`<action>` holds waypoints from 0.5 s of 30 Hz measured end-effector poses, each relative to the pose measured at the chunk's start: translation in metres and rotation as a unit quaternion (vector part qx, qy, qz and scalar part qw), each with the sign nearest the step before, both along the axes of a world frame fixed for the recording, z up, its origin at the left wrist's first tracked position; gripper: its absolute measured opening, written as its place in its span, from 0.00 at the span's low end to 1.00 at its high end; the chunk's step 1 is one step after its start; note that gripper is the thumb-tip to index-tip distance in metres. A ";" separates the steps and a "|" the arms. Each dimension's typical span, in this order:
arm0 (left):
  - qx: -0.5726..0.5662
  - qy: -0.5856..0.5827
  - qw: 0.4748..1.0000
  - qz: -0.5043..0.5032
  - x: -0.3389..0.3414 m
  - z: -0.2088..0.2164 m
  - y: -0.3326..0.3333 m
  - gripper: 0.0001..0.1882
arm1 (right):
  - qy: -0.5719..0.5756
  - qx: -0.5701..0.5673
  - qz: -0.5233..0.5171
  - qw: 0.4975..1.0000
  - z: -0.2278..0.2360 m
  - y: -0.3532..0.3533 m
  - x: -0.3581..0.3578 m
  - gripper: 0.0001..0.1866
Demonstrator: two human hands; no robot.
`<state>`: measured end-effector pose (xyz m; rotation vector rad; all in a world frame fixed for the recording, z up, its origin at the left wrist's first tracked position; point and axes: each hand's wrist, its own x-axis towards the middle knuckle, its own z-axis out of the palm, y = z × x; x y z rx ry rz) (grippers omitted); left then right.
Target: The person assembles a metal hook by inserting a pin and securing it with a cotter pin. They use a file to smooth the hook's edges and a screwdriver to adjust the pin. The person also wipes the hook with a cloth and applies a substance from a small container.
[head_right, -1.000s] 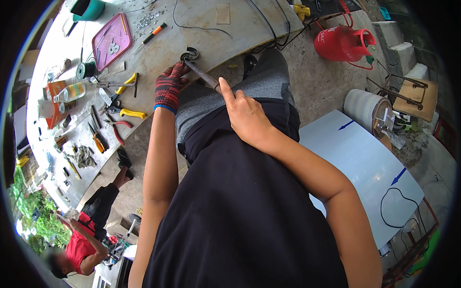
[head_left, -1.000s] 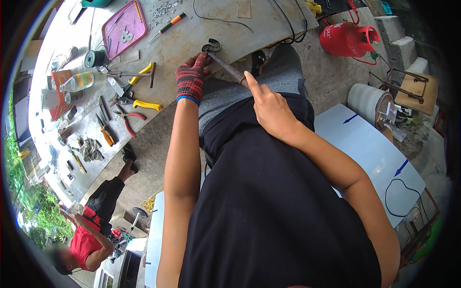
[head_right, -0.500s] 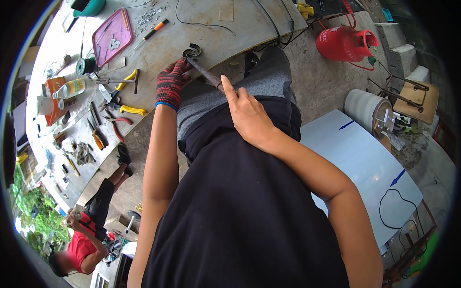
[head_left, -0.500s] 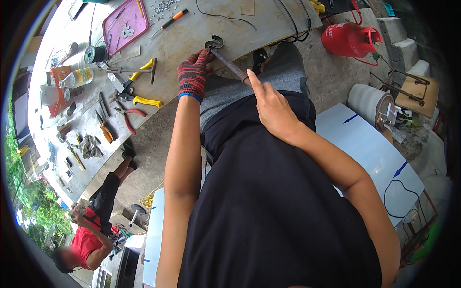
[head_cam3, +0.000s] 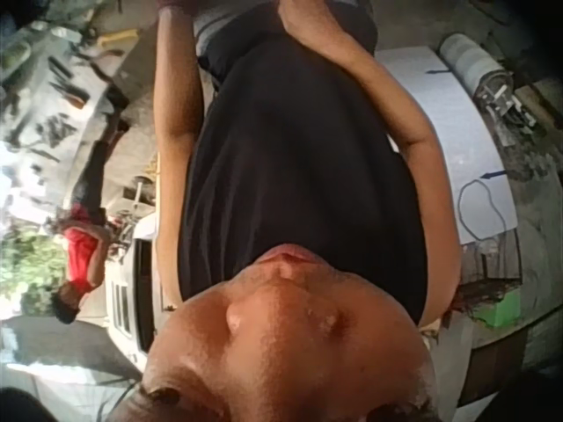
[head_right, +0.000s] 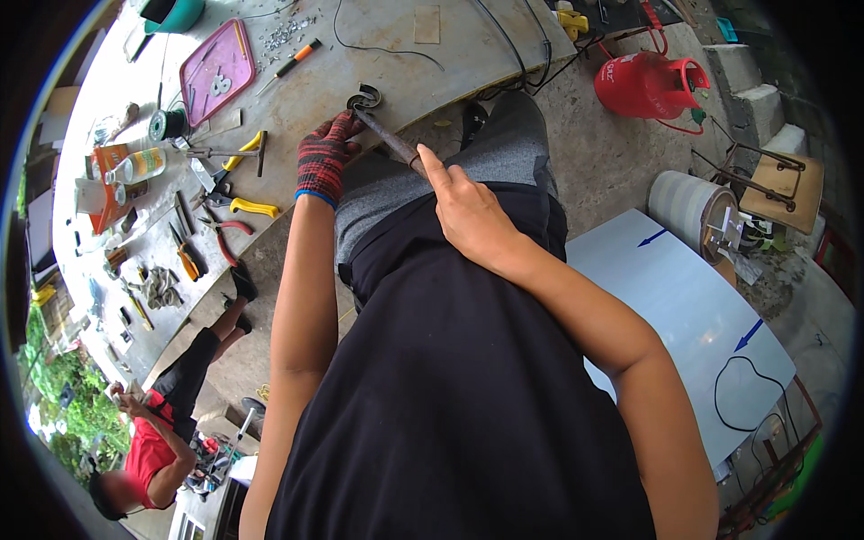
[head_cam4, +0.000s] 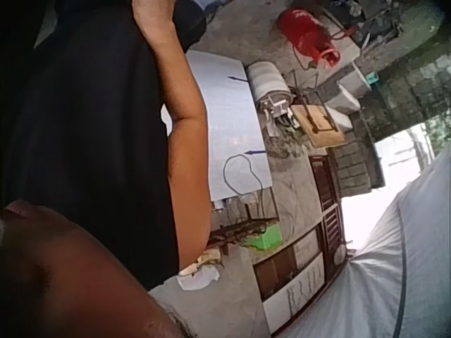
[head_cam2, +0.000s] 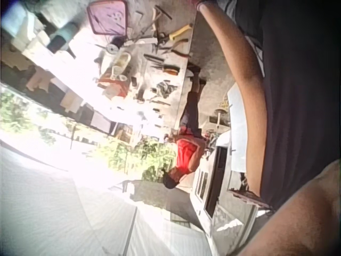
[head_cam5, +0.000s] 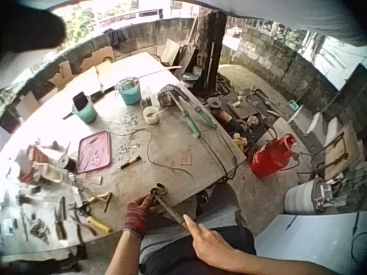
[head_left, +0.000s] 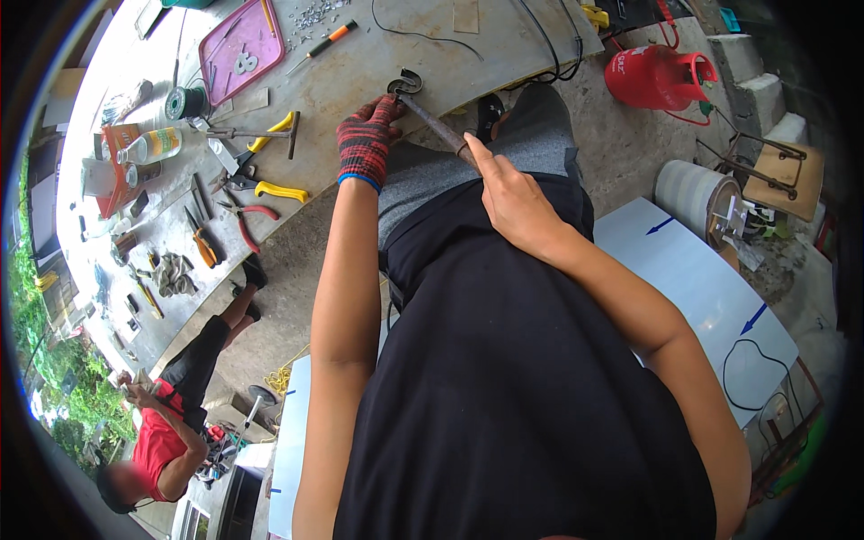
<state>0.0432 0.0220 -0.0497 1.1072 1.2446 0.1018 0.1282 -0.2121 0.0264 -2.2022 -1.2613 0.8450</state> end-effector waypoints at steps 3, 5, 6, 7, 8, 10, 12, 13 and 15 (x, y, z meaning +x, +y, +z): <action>0.008 0.001 1.000 -0.002 0.000 0.001 -0.001 0.23 | 0.008 0.018 -0.006 1.000 -0.004 -0.001 0.000 0.41; 0.009 0.003 1.000 -0.005 0.000 0.001 -0.002 0.23 | 0.010 0.024 -0.007 1.000 -0.005 -0.002 0.001 0.41; 0.009 0.005 1.000 -0.007 0.000 0.001 -0.001 0.23 | 0.010 0.024 -0.006 1.000 -0.005 -0.002 0.001 0.41; 0.008 0.007 1.000 -0.008 0.000 0.001 -0.001 0.23 | 0.010 0.024 -0.006 1.000 -0.005 -0.002 0.002 0.41; 0.006 0.006 1.000 -0.006 0.001 0.001 -0.001 0.23 | 0.004 0.019 -0.005 1.000 -0.005 -0.001 0.002 0.41; 0.002 0.003 1.000 0.000 0.001 0.002 -0.001 0.23 | -0.007 0.010 -0.003 1.000 -0.003 -0.001 0.001 0.41; 0.004 0.002 1.000 -0.003 -0.001 0.000 -0.001 0.23 | -0.021 0.003 0.005 1.000 0.000 -0.002 0.000 0.41; 0.004 0.001 1.000 -0.004 -0.001 -0.001 -0.001 0.23 | -0.028 -0.001 0.009 1.000 0.003 -0.002 0.000 0.41; 0.006 -0.004 1.000 -0.005 -0.002 -0.001 -0.001 0.23 | -0.007 0.014 -0.002 1.000 0.012 -0.004 0.002 0.41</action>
